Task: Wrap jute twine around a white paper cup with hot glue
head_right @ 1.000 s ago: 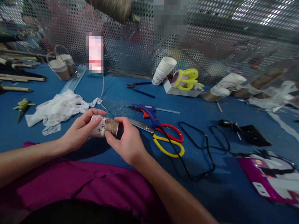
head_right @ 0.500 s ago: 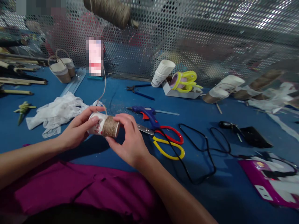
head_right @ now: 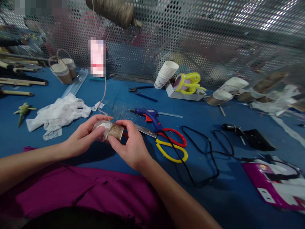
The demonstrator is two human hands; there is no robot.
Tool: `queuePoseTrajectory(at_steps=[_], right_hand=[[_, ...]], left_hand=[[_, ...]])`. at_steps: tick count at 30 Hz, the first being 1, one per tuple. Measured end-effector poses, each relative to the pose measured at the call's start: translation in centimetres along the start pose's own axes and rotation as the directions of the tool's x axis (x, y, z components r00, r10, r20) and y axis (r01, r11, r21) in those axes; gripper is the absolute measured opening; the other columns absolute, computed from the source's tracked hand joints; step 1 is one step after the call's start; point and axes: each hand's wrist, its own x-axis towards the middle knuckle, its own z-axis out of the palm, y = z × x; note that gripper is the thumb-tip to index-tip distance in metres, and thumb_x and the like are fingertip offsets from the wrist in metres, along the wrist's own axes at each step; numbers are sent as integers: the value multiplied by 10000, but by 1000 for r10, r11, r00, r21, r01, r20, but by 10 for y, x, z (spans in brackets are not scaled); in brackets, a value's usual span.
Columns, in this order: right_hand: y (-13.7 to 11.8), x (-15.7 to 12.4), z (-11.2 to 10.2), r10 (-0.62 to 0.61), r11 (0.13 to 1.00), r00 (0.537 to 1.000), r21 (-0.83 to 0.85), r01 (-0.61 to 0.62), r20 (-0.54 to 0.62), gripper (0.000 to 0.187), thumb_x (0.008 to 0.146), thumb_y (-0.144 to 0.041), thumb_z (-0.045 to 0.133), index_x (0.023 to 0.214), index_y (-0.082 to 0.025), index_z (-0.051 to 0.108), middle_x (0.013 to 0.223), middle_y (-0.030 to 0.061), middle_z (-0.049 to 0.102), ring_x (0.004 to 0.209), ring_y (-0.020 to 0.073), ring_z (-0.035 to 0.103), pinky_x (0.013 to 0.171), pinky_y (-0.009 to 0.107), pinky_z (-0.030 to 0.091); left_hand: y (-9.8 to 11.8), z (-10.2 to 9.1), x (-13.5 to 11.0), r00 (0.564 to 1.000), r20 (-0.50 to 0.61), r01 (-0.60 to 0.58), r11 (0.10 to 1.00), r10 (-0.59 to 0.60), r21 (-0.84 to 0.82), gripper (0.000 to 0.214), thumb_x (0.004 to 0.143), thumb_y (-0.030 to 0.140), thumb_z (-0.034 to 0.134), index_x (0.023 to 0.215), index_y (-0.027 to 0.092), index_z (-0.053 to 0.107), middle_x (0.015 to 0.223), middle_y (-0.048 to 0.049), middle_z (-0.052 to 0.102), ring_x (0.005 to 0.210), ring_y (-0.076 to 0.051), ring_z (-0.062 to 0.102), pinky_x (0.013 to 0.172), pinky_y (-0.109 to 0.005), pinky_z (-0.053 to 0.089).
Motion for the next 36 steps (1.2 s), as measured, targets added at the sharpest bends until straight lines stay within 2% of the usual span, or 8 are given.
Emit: queuePoseTrajectory(at_steps=[3, 8, 12, 17, 25, 32, 34, 36], right_hand=[[2, 0, 1, -35, 998, 999, -54, 34, -8, 332, 725, -279, 587, 1013, -214, 436, 1035, 90, 540, 950, 213, 557, 820, 414, 485], [5, 0, 2, -159, 971, 987, -180, 154, -10, 340, 713, -247, 602, 1013, -224, 443, 1045, 82, 507, 994, 221, 526, 847, 423, 463], [6, 0, 2, -203, 958, 979, -209, 197, -5, 346, 715, -252, 607, 1017, -225, 440, 1043, 82, 497, 999, 217, 520, 844, 414, 461], [4, 0, 2, -253, 931, 967, -274, 240, -12, 342, 711, -237, 607, 1007, -235, 435, 1041, 78, 505, 989, 213, 518, 808, 395, 473], [5, 0, 4, -276, 918, 961, -297, 263, -4, 375, 698, -226, 614, 1019, -254, 424, 1049, 73, 502, 993, 222, 513, 775, 400, 483], [4, 1, 1, -264, 926, 965, -278, 254, 1, 358, 703, -262, 631, 1006, -217, 446, 1051, 91, 504, 997, 210, 518, 796, 375, 486], [3, 5, -9, -219, 948, 973, -251, 196, -66, 349, 722, -330, 618, 1006, -207, 457, 1043, 98, 520, 965, 205, 541, 784, 371, 492], [3, 11, -27, -146, 964, 959, -254, 83, -241, 312, 756, -386, 571, 987, -198, 477, 1001, 99, 554, 888, 198, 573, 744, 370, 501]], left_hand=[[0, 0, 1, 999, -9, 36, 999, -36, -34, 187, 843, 279, 469, 985, 164, 509, 912, -36, 557, 745, -105, 518, 649, -194, 435], [0, 2, 3, 995, -46, 83, 987, -90, -140, 115, 832, 278, 482, 804, 168, 461, 672, 25, 453, 562, -70, 425, 518, -173, 397], [0, 2, 2, 990, -70, 105, 980, -119, -170, 134, 827, 286, 491, 779, 166, 454, 659, 33, 416, 554, -66, 405, 498, -161, 394], [0, 0, 2, 991, -30, 122, 969, -132, -217, 134, 814, 295, 517, 832, 164, 497, 743, 14, 485, 616, -71, 444, 547, -165, 416], [0, 4, 4, 968, -114, 187, 948, -222, -258, 145, 790, 275, 527, 741, 161, 452, 652, 35, 428, 550, -58, 409, 467, -138, 409], [-1, 2, 5, 969, -130, 176, 957, -209, -230, 129, 773, 250, 525, 746, 161, 436, 655, 45, 434, 554, -58, 418, 475, -147, 427], [-2, 1, 5, 972, -123, 172, 962, -201, -212, 130, 777, 251, 522, 752, 165, 428, 655, 47, 434, 549, -60, 424, 481, -157, 423], [-4, 0, 4, 976, -117, 161, 972, -183, -172, 127, 781, 247, 520, 762, 168, 422, 655, 49, 434, 546, -62, 429, 484, -164, 412]])
